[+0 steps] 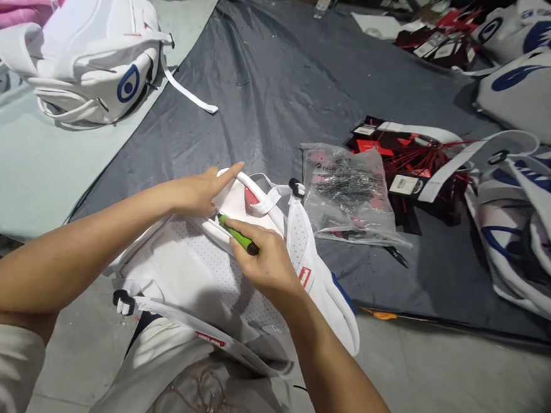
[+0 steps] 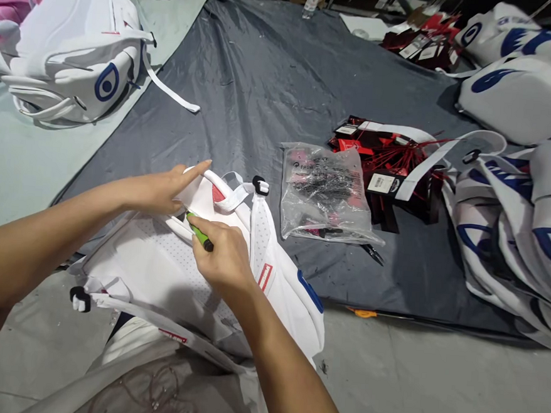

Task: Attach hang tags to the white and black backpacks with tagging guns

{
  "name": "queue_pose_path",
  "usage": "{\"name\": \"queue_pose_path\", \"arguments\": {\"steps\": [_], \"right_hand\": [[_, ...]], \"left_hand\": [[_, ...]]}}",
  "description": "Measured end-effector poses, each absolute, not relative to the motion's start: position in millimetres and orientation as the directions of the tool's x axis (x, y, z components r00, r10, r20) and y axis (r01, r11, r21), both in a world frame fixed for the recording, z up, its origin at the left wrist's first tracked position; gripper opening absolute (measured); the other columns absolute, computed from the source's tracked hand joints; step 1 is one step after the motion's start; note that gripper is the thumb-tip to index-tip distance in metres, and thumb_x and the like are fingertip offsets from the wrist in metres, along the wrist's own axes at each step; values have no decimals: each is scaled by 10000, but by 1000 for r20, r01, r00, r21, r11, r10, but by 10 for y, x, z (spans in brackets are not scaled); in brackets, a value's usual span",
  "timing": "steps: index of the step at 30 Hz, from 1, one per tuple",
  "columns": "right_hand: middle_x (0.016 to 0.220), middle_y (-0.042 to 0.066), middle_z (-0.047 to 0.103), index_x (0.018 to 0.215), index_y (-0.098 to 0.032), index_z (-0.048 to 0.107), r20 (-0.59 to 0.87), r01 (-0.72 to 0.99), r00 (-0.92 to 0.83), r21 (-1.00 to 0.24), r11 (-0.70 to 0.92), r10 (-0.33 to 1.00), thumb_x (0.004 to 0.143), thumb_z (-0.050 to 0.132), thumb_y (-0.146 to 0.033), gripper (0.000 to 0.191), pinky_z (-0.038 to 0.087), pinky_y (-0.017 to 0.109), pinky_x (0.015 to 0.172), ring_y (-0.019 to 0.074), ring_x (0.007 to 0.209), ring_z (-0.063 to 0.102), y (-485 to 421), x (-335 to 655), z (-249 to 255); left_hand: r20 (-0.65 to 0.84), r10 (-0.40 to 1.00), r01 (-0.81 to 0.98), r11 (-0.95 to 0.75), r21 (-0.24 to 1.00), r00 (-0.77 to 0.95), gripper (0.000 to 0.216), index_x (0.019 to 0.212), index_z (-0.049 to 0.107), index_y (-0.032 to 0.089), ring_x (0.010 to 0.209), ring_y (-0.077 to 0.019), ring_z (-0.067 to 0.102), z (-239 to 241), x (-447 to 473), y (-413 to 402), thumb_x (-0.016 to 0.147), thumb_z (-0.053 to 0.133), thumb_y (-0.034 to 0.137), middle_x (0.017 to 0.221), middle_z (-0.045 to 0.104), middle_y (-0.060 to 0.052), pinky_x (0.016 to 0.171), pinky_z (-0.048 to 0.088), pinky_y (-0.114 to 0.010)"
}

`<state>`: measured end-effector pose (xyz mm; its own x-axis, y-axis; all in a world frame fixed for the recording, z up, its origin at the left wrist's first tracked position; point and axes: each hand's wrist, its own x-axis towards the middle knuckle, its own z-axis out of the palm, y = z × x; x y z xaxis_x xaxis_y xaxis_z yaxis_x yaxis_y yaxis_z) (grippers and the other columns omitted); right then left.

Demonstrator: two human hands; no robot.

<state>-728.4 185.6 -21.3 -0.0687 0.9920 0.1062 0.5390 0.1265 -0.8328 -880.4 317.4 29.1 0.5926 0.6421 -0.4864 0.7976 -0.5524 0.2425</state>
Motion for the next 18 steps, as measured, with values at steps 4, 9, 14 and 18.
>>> {"name": "queue_pose_path", "arguments": {"steps": [4, 9, 14, 18], "right_hand": [[1177, 32, 740, 1207, -244, 723, 106, 543, -68, -831, 125, 992, 879, 553, -185, 375, 552, 356, 954, 221, 1059, 707, 1851, -7289, -191], [1134, 49, 753, 1218, -250, 720, 112, 637, -73, -759, 133, 991, 863, 567, -190, 391, 553, 391, 942, 250, 1019, 717, 1847, -7290, -201], [1103, 55, 762, 1191, -248, 734, 121, 639, -38, -760, 117, 992, 855, 590, -182, 371, 536, 377, 950, 243, 998, 720, 1835, -7353, -192], [1011, 19, 780, 1152, -253, 750, 29, 579, -34, -814, 43, 999, 850, 620, -199, 333, 549, 319, 875, 209, 916, 727, 1820, -7313, -78]], "left_hand": [[-487, 646, 800, -552, 233, 588, 1017, 1538, -200, 355, 1141, -266, 610, 295, -8801, 3168, 839, 529, 237, 1477, 384, -143, 856, 499, -321], [-474, 646, 794, -559, 239, 598, 1021, 1542, -193, 352, 1110, -261, 623, 274, -8814, 3186, 835, 536, 245, 1483, 371, -152, 829, 503, -315], [-452, 644, 780, -574, 249, 618, 1008, 1552, -181, 335, 1129, -278, 621, 278, -8842, 3179, 835, 521, 236, 1455, 392, -153, 871, 502, -333], [-412, 660, 774, -583, 246, 628, 974, 1566, -151, 285, 1144, -287, 616, 210, -8887, 3203, 841, 498, 252, 1355, 452, -152, 929, 496, -351]]}}
